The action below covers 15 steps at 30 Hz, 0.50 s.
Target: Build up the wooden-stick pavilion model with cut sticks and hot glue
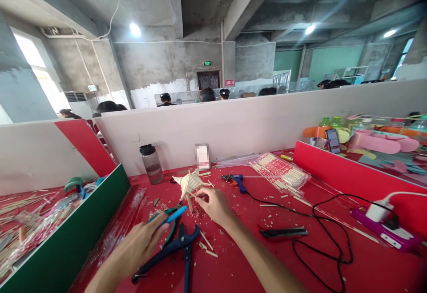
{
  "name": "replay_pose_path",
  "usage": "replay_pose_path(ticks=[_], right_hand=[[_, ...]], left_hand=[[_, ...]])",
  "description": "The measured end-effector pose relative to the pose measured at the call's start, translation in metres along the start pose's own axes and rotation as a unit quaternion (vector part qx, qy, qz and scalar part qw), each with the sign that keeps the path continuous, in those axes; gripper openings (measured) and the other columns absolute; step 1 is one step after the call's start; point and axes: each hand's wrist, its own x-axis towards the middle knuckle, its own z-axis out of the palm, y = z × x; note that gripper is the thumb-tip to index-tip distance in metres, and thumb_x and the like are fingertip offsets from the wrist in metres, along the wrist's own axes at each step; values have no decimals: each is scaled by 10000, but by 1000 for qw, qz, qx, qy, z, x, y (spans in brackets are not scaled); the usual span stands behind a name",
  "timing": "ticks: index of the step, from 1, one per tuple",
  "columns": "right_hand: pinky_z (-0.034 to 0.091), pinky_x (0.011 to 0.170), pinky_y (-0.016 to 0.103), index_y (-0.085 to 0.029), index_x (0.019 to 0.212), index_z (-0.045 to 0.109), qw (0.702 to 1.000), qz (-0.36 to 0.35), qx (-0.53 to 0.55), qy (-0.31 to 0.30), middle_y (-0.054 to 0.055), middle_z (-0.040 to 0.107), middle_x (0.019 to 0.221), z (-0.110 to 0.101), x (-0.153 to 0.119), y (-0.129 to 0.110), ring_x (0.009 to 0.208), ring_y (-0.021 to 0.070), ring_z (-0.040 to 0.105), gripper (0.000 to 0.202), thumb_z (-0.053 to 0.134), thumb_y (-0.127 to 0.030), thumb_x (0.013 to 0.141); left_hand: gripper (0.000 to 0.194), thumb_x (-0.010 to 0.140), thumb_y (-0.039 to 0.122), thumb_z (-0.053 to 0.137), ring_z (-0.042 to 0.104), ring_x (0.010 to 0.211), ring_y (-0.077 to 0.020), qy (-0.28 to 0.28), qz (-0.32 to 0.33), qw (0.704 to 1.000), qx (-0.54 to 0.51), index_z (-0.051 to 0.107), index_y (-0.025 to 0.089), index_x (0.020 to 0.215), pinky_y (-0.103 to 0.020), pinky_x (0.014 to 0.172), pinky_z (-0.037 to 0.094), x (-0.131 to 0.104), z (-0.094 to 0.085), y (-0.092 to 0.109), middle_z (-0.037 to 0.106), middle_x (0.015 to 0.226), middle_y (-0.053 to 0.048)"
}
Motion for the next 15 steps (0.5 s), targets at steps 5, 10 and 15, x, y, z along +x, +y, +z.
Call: replay_pose_path(ticks=[5, 10, 15], right_hand=[[484, 669, 254, -214, 834, 736, 1000, -2, 7, 0, 10, 771, 833, 2, -1, 3, 746, 180, 704, 81, 679, -162, 859], [493, 674, 254, -216, 865, 739, 1000, -18, 11, 6, 14, 767, 849, 4, -2, 6, 753, 180, 697, 71, 672, -197, 882], [503, 708, 268, -214, 873, 730, 1000, -26, 13, 9, 24, 767, 870, 5, -4, 5, 786, 193, 703, 71, 663, -194, 887]], left_hand=[[462, 981, 516, 375, 751, 915, -241, 23, -81, 996, 0, 639, 233, 1233, -259, 713, 546, 16, -26, -17, 784, 1040, -55], [410, 1010, 447, 262, 674, 627, -224, 56, -152, 986, 42, 559, 191, 1130, -270, 572, 427, 51, -27, -16, 689, 713, -25], [319, 1028, 299, 272, 723, 828, -274, -6, -252, 962, 108, 546, 183, 1142, -288, 642, 416, 76, 18, -25, 739, 861, -112]])
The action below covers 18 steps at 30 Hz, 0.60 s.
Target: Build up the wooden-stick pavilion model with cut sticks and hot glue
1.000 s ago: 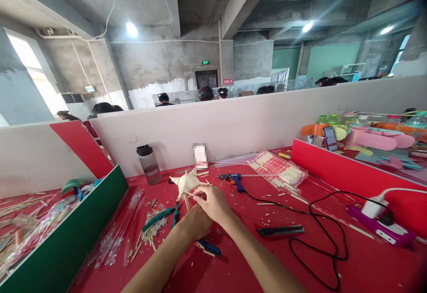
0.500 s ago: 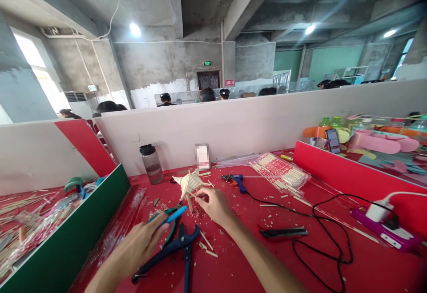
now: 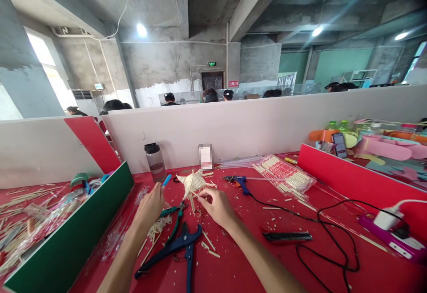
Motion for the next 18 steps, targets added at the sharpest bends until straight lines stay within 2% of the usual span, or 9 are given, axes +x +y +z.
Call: replay_pose_path(ticks=[2, 5, 9, 15, 18], right_hand=[[502, 704, 271, -216, 869, 726, 1000, 1, -4, 1, 23, 767, 866, 0, 0, 0, 776, 194, 702, 68, 664, -194, 884], [498, 690, 267, -221, 860, 722, 1000, 4, -7, 1, 15, 765, 853, 1, -1, 0, 749, 185, 697, 72, 660, -193, 885], [498, 688, 259, -223, 863, 720, 1000, 2, -10, 5, 13, 764, 857, 2, -1, 1, 753, 182, 694, 71, 659, -197, 888], [500, 710, 256, -213, 871, 720, 1000, -4, -8, 11, 16, 762, 867, 3, -2, 3, 768, 180, 695, 61, 665, -197, 891], [498, 713, 261, -212, 880, 719, 1000, -5, -11, 12, 19, 760, 872, 3, -3, 1, 778, 182, 694, 68, 656, -201, 901]], left_hand=[[327, 1032, 308, 288, 730, 849, -286, -15, 8, 1000, -1, 570, 173, 1127, -298, 654, 425, 2, 17, 3, 749, 888, -128], [350, 1033, 314, 306, 735, 874, -293, -32, 31, 999, -5, 608, 160, 1122, -307, 669, 436, 1, 30, 5, 760, 934, -145], [359, 1032, 320, 318, 734, 890, -298, -33, 50, 998, -6, 623, 163, 1137, -311, 671, 438, 1, 35, 3, 759, 1001, -165], [307, 1038, 295, 296, 728, 894, -287, -18, 39, 999, 6, 566, 152, 1062, -294, 664, 423, 0, 44, -3, 741, 883, -130], [299, 1034, 281, 293, 733, 816, -282, -17, 22, 1000, 12, 562, 153, 1053, -291, 637, 408, 2, 41, -6, 736, 830, -124]])
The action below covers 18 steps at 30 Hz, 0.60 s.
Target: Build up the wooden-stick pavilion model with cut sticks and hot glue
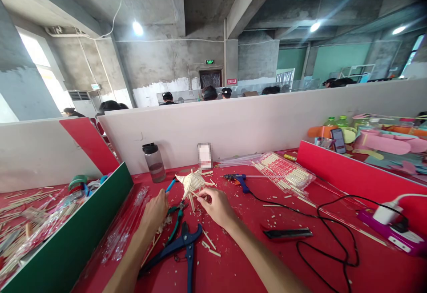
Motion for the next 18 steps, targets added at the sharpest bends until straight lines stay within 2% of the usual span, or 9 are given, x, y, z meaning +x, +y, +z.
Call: replay_pose_path(ticks=[4, 6, 10, 14, 18], right_hand=[[501, 718, 269, -210, 880, 711, 1000, -4, -4, 6, 28, 751, 868, 0, -1, -2, 801, 191, 688, 80, 638, -202, 910], [499, 708, 266, -210, 878, 709, 1000, -4, -6, 7, 31, 746, 866, 1, -1, -2, 806, 192, 685, 82, 635, -198, 910], [492, 708, 261, -211, 879, 702, 1000, -4, -7, 8, 26, 744, 870, 2, -1, -1, 803, 185, 680, 75, 636, -190, 907], [483, 699, 259, -214, 876, 696, 1000, -4, -8, 8, 19, 744, 871, 2, -1, -2, 786, 180, 674, 69, 638, -199, 909], [481, 698, 254, -212, 872, 693, 1000, -6, -10, 4, 19, 742, 871, 2, -1, -1, 785, 176, 672, 78, 631, -189, 912]], left_hand=[[306, 1041, 338, 291, 728, 791, -279, 11, 1, 1000, -6, 535, 180, 1140, -285, 610, 386, 2, -9, -4, 738, 833, -101], [310, 1039, 347, 293, 723, 816, -278, 17, 5, 1000, -11, 548, 185, 1108, -285, 621, 388, 0, -10, -5, 735, 857, -104], [348, 1027, 300, 284, 697, 934, -280, 26, 12, 999, -34, 600, 180, 942, -297, 686, 416, -4, -6, -8, 717, 961, -137], [281, 995, 294, 361, 681, 965, -277, 37, 6, 995, -88, 618, 182, 982, -314, 752, 440, -3, -1, -11, 717, 1013, -131], [172, 939, 285, 443, 680, 900, -275, 52, -9, 984, -172, 582, 184, 936, -323, 736, 450, 1, 5, -14, 711, 915, -112]])
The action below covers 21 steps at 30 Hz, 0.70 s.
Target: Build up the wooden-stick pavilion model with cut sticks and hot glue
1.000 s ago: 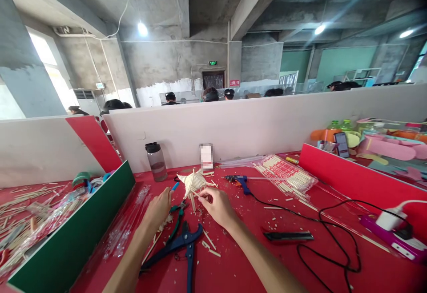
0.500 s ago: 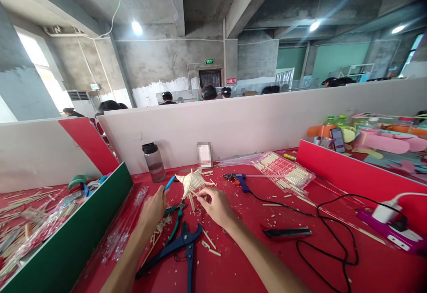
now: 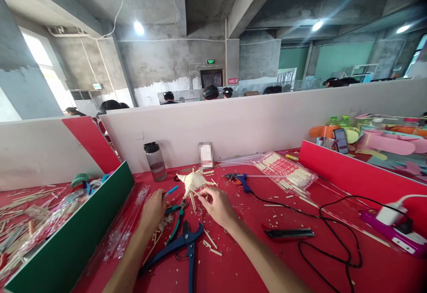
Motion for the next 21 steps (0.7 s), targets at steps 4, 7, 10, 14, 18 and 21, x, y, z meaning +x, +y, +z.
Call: replay_pose_path(ticks=[4, 7, 10, 14, 18, 21], right_hand=[[487, 700, 255, -210, 883, 700, 1000, -4, -3, -1, 28, 743, 877, -1, 0, 0, 796, 180, 677, 83, 627, -185, 912], [492, 706, 258, -210, 887, 701, 1000, -4, -2, 0, 31, 741, 877, -1, 0, 0, 802, 183, 679, 88, 620, -190, 916], [496, 716, 259, -210, 887, 697, 1000, -7, 1, 0, 30, 739, 876, -1, 0, 1, 814, 185, 679, 89, 616, -195, 922], [502, 727, 262, -211, 891, 701, 1000, -8, 3, 0, 35, 739, 879, -1, 1, 1, 822, 189, 683, 87, 621, -201, 924], [502, 731, 263, -212, 886, 703, 1000, -3, 3, -1, 32, 741, 874, -2, 1, -1, 811, 188, 684, 76, 636, -187, 911], [500, 730, 259, -210, 885, 702, 1000, -4, 4, 0, 33, 740, 872, -1, 1, -1, 818, 188, 683, 76, 636, -184, 913]], left_hand=[[165, 931, 342, 438, 638, 627, -217, 14, -25, 992, -123, 522, 201, 949, -298, 610, 448, 5, 11, 0, 604, 660, -3], [295, 914, 474, 429, 586, 556, -168, 31, -44, 972, -230, 505, 195, 972, -272, 555, 455, 12, 18, 4, 579, 665, 23], [397, 856, 577, 471, 606, 620, -146, 40, -60, 944, -322, 527, 187, 907, -255, 575, 485, 18, 23, 7, 637, 757, -15], [371, 822, 561, 575, 690, 767, -163, 54, -90, 904, -415, 497, 205, 890, -272, 659, 547, 19, 28, 11, 710, 887, -60], [358, 779, 465, 710, 726, 894, -202, 65, -107, 881, -457, 467, 213, 853, -330, 761, 578, 18, 33, 12, 741, 953, -88], [449, 670, 510, 784, 715, 882, -222, 71, -109, 882, -454, 501, 195, 821, -322, 732, 567, 19, 34, 11, 739, 926, -98]])
